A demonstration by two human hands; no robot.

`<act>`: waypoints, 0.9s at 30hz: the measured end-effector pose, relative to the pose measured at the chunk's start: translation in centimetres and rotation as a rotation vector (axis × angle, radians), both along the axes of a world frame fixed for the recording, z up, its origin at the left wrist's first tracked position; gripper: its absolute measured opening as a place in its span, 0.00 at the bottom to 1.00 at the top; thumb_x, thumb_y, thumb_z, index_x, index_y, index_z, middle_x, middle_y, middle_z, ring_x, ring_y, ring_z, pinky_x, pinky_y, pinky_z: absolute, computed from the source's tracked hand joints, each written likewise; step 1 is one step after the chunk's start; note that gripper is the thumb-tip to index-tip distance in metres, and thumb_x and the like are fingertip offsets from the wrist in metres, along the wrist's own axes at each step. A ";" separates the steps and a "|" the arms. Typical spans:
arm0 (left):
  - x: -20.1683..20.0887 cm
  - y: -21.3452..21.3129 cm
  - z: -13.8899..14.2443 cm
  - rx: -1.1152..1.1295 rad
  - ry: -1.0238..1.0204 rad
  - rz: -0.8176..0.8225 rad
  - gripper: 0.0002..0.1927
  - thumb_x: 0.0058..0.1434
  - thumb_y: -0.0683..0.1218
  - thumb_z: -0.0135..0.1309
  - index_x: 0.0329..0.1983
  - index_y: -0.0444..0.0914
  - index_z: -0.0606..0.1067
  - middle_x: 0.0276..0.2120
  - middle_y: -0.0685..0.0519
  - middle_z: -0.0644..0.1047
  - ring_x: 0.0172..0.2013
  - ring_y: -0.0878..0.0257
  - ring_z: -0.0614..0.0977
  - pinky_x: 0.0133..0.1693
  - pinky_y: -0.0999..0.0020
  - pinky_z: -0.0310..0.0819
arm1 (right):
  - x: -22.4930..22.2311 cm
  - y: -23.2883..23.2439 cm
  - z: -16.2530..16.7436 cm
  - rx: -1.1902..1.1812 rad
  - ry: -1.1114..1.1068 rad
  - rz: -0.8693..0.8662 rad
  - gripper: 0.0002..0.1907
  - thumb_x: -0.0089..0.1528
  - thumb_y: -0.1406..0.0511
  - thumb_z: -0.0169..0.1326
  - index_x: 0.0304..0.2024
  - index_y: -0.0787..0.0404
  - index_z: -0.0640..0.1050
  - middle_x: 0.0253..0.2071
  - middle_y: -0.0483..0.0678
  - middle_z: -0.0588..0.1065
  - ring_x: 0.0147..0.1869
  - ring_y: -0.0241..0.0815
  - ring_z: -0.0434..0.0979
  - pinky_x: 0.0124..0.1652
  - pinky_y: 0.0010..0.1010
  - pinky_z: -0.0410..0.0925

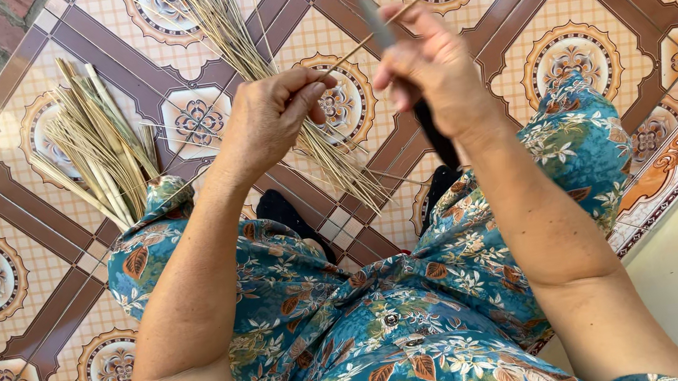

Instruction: The person sits on a tiled floor and uses a knife to split long dried bamboo strips into thinner strands. They hold a bundle in one hand and repeatedly scrape the knife along individual strips to separate them, then place the processed pieces back on the floor.

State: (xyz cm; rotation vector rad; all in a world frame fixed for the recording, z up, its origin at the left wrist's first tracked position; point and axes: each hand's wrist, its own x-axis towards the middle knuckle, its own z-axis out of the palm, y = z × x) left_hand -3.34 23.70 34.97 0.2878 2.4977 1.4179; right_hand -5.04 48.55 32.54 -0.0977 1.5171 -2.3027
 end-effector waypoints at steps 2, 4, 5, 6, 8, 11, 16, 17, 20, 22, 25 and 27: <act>0.1 0.3 -0.1 0.007 0.017 -0.024 0.11 0.71 0.47 0.52 0.50 0.41 0.81 0.24 0.57 0.81 0.23 0.72 0.76 0.26 0.71 0.71 | 1.4 -1.8 -0.7 0.021 -0.062 0.056 0.18 0.70 0.68 0.54 0.63 0.58 0.69 0.33 0.49 0.79 0.25 0.31 0.73 0.26 0.20 0.68; 0.0 0.4 0.0 0.025 0.012 -0.004 0.11 0.71 0.47 0.52 0.50 0.42 0.82 0.23 0.58 0.81 0.23 0.73 0.77 0.26 0.72 0.71 | 1.6 -2.2 -1.2 0.017 -0.088 0.082 0.18 0.70 0.68 0.53 0.63 0.58 0.70 0.33 0.49 0.79 0.25 0.31 0.73 0.26 0.20 0.67; 0.0 0.4 0.0 0.035 0.010 0.006 0.10 0.71 0.47 0.52 0.50 0.42 0.82 0.23 0.58 0.81 0.23 0.74 0.77 0.26 0.72 0.71 | 1.5 -2.1 -1.5 0.003 -0.084 0.082 0.18 0.70 0.68 0.54 0.63 0.58 0.70 0.33 0.49 0.79 0.25 0.31 0.73 0.27 0.20 0.67; 0.0 0.4 0.1 0.022 0.007 0.014 0.11 0.71 0.47 0.52 0.50 0.42 0.82 0.23 0.57 0.81 0.22 0.73 0.76 0.26 0.71 0.70 | 1.2 -1.7 -1.8 -0.011 -0.078 0.083 0.18 0.70 0.69 0.54 0.62 0.59 0.70 0.33 0.50 0.79 0.25 0.32 0.73 0.27 0.20 0.67; 0.0 0.3 0.2 -0.006 -0.002 0.033 0.11 0.72 0.47 0.52 0.50 0.43 0.83 0.22 0.56 0.81 0.22 0.71 0.74 0.25 0.70 0.68 | 0.1 -0.3 -2.4 -0.001 -0.059 0.010 0.17 0.71 0.69 0.54 0.61 0.59 0.71 0.34 0.50 0.79 0.25 0.32 0.73 0.27 0.21 0.68; 0.1 0.1 0.2 -0.030 -0.031 0.023 0.11 0.71 0.48 0.52 0.48 0.42 0.83 0.22 0.56 0.81 0.21 0.71 0.75 0.25 0.70 0.69 | -1.7 2.6 -3.1 -0.061 -0.053 -0.115 0.12 0.73 0.70 0.54 0.59 0.62 0.71 0.35 0.52 0.79 0.26 0.34 0.73 0.27 0.23 0.68; 0.1 -0.4 0.1 0.003 -0.021 -0.015 0.10 0.72 0.47 0.51 0.48 0.42 0.82 0.23 0.58 0.81 0.24 0.74 0.79 0.27 0.73 0.72 | -2.5 5.9 -1.6 -0.104 0.007 -0.267 0.14 0.77 0.70 0.53 0.64 0.67 0.72 0.35 0.53 0.78 0.25 0.35 0.73 0.26 0.22 0.66; 0.0 -0.3 0.0 0.001 -0.038 -0.016 0.10 0.72 0.47 0.51 0.47 0.42 0.82 0.23 0.58 0.81 0.24 0.75 0.79 0.27 0.74 0.73 | -2.1 5.6 -1.3 -0.088 0.031 -0.255 0.16 0.76 0.70 0.53 0.66 0.65 0.71 0.35 0.53 0.79 0.26 0.35 0.73 0.27 0.21 0.66; -0.2 0.1 0.0 0.017 -0.047 0.000 0.11 0.72 0.47 0.52 0.49 0.41 0.82 0.24 0.57 0.82 0.23 0.73 0.77 0.26 0.73 0.71 | -0.2 2.5 -1.0 0.049 0.049 -0.078 0.21 0.72 0.69 0.53 0.67 0.60 0.70 0.34 0.51 0.79 0.25 0.32 0.73 0.27 0.20 0.68; -0.2 0.5 0.1 0.058 -0.097 0.020 0.11 0.70 0.47 0.52 0.52 0.42 0.81 0.24 0.58 0.82 0.21 0.73 0.75 0.23 0.73 0.68 | 0.5 0.7 -1.2 0.078 0.017 0.032 0.21 0.71 0.68 0.53 0.66 0.60 0.69 0.34 0.50 0.79 0.25 0.32 0.74 0.27 0.20 0.69; -0.2 0.3 0.3 0.070 -0.077 0.027 0.12 0.69 0.46 0.53 0.53 0.42 0.80 0.26 0.59 0.82 0.20 0.75 0.75 0.22 0.75 0.69 | 0.3 0.4 -0.9 -0.015 -0.035 0.035 0.17 0.73 0.69 0.54 0.64 0.63 0.71 0.34 0.52 0.79 0.26 0.33 0.75 0.29 0.21 0.70; -0.3 -0.3 0.5 0.078 -0.068 0.038 0.11 0.70 0.46 0.52 0.52 0.41 0.81 0.26 0.59 0.82 0.21 0.76 0.76 0.22 0.76 0.70 | -0.3 1.5 -0.3 -0.078 -0.027 -0.080 0.16 0.75 0.69 0.54 0.64 0.65 0.71 0.34 0.54 0.79 0.26 0.33 0.74 0.31 0.22 0.68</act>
